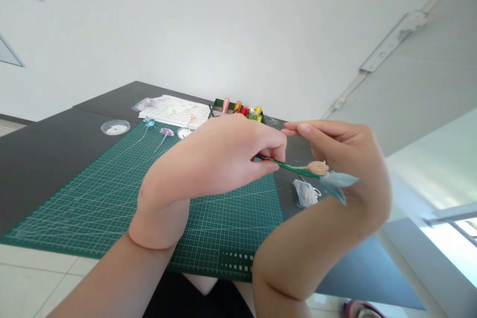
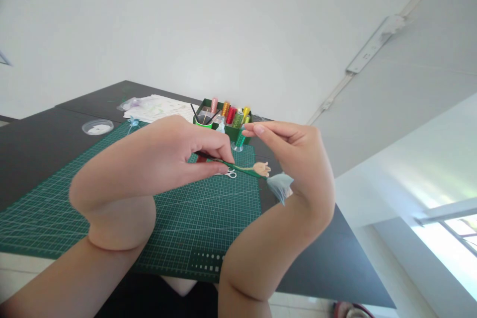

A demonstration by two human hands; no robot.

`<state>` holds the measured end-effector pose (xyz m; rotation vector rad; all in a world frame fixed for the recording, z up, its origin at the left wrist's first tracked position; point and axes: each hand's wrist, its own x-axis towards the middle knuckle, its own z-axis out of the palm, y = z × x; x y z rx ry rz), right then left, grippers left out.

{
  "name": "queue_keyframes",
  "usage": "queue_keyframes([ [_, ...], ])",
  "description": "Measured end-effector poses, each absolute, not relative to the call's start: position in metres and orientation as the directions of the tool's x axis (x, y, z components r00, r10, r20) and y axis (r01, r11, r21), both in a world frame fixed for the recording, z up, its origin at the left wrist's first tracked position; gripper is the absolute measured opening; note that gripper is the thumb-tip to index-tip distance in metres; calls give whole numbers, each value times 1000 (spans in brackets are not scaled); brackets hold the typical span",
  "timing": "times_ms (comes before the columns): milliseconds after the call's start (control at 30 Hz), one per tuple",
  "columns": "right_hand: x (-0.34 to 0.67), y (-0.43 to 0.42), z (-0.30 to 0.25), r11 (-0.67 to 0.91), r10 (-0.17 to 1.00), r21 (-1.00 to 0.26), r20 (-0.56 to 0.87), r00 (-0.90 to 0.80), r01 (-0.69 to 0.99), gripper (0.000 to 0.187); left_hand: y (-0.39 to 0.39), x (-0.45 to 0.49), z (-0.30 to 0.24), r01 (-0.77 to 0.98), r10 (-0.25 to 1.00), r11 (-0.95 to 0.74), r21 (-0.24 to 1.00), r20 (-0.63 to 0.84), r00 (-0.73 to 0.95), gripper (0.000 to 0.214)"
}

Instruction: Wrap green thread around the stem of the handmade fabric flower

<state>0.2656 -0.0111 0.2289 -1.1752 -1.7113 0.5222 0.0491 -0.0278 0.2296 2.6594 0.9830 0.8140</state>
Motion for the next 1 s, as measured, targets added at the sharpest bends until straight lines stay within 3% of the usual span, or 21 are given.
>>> queue_keyframes([
  [233,280,17,212,409,904,-851,328,-276,328,26,-33,50,232,580,724,-675,456,561,401,12],
  [400,280,15,214,381,912,-838,269,-311,392,24,-24,54,231,521,722,-642,563,673,162,16],
  [533,277,16,216,362,907,-832,213,-362,420,27,-15,56,231,482,726,-637,601,678,115,18],
  [700,277,33,210,271,959,-946,249,-136,178,32,-9,48,234,418,756,-618,666,649,84,18],
  [833,270,40,211,279,942,-922,317,108,267,24,-9,40,239,432,790,-581,690,606,94,16],
  [900,263,36,213,343,928,-893,370,42,291,21,-9,39,240,413,791,-586,698,602,105,17],
  [1000,252,25,219,478,865,-856,419,-278,197,26,-9,40,241,395,800,-585,709,585,133,17],
])
